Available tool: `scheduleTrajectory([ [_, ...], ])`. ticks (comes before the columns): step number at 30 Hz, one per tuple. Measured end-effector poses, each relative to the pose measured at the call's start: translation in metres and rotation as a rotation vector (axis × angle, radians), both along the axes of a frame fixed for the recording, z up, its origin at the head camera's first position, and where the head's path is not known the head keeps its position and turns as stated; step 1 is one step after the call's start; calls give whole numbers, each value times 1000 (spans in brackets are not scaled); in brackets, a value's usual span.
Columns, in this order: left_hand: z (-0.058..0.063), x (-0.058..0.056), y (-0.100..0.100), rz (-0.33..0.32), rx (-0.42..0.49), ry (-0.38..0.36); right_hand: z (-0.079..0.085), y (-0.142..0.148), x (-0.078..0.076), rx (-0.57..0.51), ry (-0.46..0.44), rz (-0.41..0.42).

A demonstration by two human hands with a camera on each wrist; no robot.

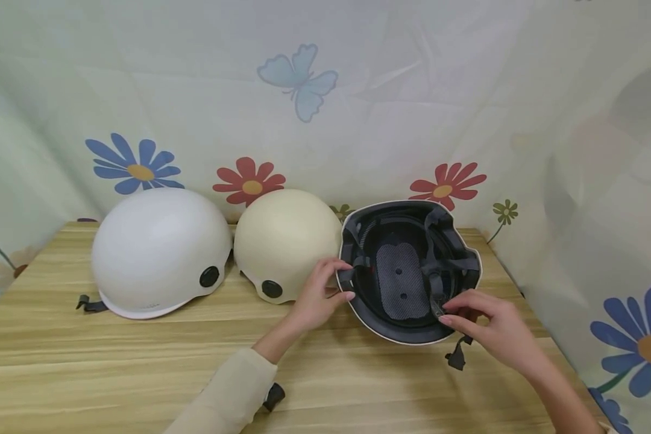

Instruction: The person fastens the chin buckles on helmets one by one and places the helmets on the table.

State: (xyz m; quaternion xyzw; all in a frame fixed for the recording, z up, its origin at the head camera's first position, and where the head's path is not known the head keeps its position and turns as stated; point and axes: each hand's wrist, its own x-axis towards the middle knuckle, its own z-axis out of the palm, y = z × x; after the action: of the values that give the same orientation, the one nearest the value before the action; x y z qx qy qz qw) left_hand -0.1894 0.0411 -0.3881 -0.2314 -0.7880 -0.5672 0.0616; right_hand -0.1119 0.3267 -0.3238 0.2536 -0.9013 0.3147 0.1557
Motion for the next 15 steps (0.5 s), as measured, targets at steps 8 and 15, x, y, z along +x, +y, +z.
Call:
scheduleTrajectory([
  [8, -2, -1, 5, 35, 13, 10, -1, -5, -8, 44, 102, -29],
  [15, -4, -3, 9, 69, 5, 33, -7, 3, -9, 32, 86, 10],
])
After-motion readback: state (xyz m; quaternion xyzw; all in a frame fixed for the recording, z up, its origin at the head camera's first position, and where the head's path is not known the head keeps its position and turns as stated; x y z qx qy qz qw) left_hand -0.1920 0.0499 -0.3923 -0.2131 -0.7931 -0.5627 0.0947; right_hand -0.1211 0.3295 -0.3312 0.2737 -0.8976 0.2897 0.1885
